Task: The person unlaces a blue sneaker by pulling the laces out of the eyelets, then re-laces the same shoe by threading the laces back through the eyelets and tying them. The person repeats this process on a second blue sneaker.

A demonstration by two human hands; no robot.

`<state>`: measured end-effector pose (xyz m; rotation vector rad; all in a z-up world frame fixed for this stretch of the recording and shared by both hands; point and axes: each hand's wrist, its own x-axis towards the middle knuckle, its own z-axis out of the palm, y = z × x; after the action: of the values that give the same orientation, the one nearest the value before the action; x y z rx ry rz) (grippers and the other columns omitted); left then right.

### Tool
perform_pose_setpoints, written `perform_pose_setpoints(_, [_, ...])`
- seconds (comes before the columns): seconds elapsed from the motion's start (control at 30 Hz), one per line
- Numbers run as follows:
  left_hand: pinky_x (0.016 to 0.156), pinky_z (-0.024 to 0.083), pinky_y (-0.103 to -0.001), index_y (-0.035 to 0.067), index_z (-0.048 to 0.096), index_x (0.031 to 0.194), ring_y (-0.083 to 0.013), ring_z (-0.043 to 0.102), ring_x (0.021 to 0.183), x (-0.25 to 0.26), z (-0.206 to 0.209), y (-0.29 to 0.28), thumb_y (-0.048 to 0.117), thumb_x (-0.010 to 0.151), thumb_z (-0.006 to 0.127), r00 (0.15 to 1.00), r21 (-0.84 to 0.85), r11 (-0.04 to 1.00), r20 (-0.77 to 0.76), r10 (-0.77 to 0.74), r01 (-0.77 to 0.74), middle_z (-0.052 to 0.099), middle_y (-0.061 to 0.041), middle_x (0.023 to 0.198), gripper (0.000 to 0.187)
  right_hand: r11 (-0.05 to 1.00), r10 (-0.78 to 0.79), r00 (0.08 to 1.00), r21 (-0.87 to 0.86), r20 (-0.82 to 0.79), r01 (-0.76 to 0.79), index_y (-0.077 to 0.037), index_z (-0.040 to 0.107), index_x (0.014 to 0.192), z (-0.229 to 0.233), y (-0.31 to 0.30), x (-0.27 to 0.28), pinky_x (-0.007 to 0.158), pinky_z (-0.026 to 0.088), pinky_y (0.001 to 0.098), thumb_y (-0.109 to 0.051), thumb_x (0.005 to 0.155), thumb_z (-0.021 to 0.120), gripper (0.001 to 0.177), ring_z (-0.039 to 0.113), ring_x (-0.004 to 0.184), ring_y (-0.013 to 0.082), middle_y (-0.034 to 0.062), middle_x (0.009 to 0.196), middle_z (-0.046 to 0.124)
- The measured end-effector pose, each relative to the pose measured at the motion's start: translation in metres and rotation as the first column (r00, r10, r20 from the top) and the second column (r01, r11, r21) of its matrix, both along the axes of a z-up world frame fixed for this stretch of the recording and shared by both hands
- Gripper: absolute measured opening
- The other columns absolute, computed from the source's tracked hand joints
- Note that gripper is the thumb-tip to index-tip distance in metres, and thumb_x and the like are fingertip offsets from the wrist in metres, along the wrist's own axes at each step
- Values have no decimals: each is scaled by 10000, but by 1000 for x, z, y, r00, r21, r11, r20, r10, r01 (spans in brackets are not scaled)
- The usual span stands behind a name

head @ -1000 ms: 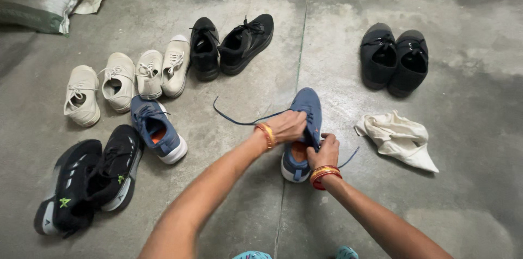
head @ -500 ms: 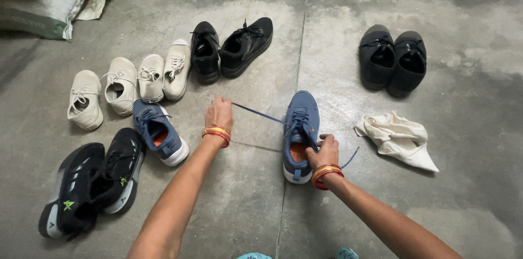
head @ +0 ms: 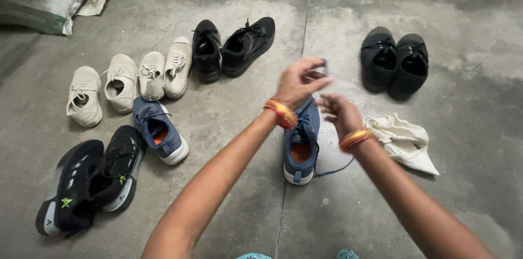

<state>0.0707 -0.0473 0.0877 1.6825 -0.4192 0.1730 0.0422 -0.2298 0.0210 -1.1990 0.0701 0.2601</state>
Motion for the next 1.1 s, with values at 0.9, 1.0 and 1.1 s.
perform_pose_setpoints(0.9, [753,576,-495,42,790,893,-414,704,801,-109,-116,-9,239,880,740,924,578,748,26,381,-325,716,-233,845,204,981,-191,953,-87,-236,175,34,544,1369,-49,-106,3,753,522,203,91,896,469,482,663,813,72,109,1142,680])
perform_pose_setpoints(1.0, [731,545,-526,-7,731,940,-426,680,847,-120,-114,-27,311,879,788,852,597,665,64,519,-449,709,-232,888,329,976,-2,998,-216,-58,-10,58,691,1254,-43,-77,-4,635,401,245,-7,945,596,330,471,691,110,93,983,729])
perform_pose_setpoints(1.1, [781,536,-506,73,731,1029,-372,698,889,-115,-107,-34,407,863,779,778,600,707,-213,591,-373,734,-162,900,377,891,106,992,-436,-65,-124,1,765,1230,-43,-56,-14,644,356,266,-216,1061,615,313,440,715,135,89,837,665])
